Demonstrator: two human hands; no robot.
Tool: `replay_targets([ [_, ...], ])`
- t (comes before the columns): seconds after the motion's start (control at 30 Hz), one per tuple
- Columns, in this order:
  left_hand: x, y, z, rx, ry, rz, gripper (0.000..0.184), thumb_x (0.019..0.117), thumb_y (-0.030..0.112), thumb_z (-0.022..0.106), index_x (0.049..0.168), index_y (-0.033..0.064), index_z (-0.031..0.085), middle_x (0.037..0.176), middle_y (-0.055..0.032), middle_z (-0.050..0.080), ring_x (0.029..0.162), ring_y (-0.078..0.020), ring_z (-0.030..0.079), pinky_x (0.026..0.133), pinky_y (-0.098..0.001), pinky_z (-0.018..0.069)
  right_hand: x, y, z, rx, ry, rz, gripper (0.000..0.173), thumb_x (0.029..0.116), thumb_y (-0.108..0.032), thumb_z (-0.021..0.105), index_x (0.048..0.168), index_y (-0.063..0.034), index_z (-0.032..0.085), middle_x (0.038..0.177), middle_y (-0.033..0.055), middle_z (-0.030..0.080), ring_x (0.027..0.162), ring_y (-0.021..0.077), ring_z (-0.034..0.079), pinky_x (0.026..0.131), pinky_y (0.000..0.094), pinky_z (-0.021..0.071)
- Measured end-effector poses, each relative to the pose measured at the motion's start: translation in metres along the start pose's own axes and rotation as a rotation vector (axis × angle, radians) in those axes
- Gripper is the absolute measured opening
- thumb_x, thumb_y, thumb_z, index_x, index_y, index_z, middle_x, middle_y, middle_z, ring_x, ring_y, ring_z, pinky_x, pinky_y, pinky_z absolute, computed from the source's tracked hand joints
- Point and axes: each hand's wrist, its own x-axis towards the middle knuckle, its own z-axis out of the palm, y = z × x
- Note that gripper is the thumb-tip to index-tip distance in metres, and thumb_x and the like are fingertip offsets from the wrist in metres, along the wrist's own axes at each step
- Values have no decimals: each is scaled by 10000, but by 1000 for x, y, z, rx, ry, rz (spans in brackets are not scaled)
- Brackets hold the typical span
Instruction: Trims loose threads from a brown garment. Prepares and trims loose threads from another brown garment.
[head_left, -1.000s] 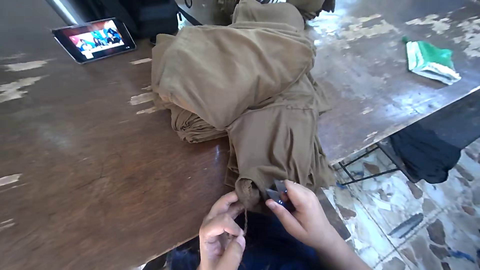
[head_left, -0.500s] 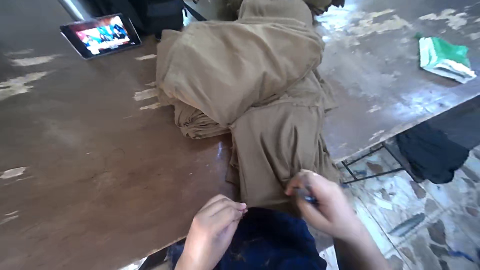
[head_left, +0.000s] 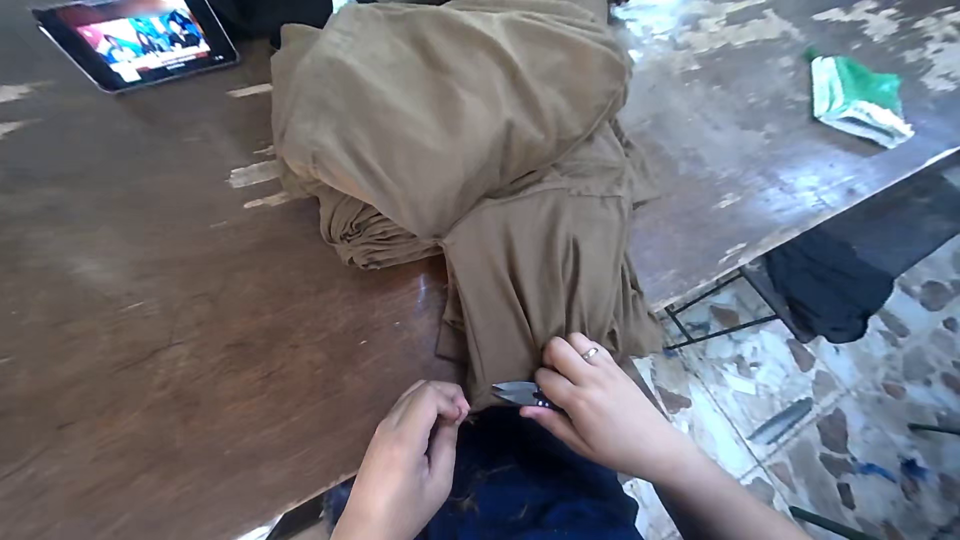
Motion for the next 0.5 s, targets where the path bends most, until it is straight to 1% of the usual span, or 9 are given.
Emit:
replay_targets([
  [0.1,-2,0,2,-60,5,3,31,980,70,552,1002,92,550,1006,-17,668,925,-19,642,796,-131,534,0,-1,0,-2,-1,2,527,1056,-550,403,813,-127,600,899,87,562,871,286,569,717,400,481],
  [0.23,-2,-1,2,-89,-11,10,30,990,77,563,1001,100,548,1004,-10,670,949,-25,644,827,-142,534,1,-3,2,-39,18,16,538,1058,-552,388,800,-131,602,885,85,561,856,288,572,688,403,469],
  [0.4,-2,-1,-1,-82,-40,23,20,1000,88,561,1007,98,545,1015,-18,665,947,-25,641,821,-138,532,4,-7,5,-72,27,42,532,1050,-543,406,763,-139,600,880,82,572,842,286,578,664,407,463],
  [0.5,-3,-2,-3,-109,-4,9,34,997,99,581,1014,108,552,1010,-6,671,929,-17,647,787,-132,540,2,-3,3,-29,13,21,534,1056,-543,396,774,-136,598,881,84,564,853,288,575,679,405,467],
])
